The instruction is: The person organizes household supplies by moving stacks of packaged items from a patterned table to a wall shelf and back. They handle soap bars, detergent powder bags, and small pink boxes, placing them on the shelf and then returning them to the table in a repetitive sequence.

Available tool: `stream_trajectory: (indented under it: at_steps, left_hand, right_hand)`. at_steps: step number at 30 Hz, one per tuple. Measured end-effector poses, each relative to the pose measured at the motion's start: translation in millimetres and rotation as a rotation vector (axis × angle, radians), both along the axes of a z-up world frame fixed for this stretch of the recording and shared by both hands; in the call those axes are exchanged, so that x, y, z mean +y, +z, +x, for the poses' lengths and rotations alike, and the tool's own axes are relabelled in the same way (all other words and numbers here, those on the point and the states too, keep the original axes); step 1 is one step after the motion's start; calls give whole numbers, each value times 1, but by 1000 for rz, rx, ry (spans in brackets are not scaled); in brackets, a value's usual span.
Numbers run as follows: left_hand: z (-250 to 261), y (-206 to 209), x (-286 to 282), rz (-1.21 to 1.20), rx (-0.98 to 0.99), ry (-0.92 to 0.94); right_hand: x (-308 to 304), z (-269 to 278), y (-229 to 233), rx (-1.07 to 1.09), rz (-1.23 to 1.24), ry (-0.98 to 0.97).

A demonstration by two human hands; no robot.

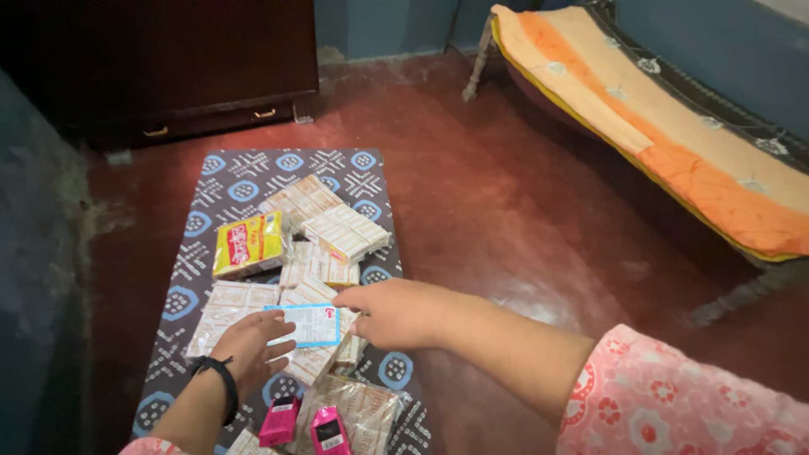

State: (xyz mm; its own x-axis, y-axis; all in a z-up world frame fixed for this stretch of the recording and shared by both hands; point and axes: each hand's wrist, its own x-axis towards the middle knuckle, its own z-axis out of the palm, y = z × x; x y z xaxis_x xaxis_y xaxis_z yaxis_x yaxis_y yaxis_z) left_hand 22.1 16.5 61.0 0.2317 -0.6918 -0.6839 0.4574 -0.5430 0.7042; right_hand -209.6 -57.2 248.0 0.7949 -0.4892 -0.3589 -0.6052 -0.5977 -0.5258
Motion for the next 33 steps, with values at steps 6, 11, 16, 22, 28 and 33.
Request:
stream_trajectory:
  at_steps: [6,11,16,22,28,33]
  left_hand:
    - [3,46,0,-3,-71,-13]
    - [4,82,1,-41,-106,-25]
    - [-8,126,-8,-75,-180,-41]
    - [-28,180,-33,-178,-305,-123]
    - [-45,230,-50,-226,-588,-208]
    - [-59,261,-46,-206,-791,-277]
  right_hand:
    - [-8,2,21,6,-57,10]
    - [-19,5,39,-86,-133,59]
    - [-24,-3,76,-79,-169,68]
    - [-38,-17,118,-154,-245,156]
    - [-31,-42,172,-118,-319,142]
    - [-31,-61,195,-240,-362,186]
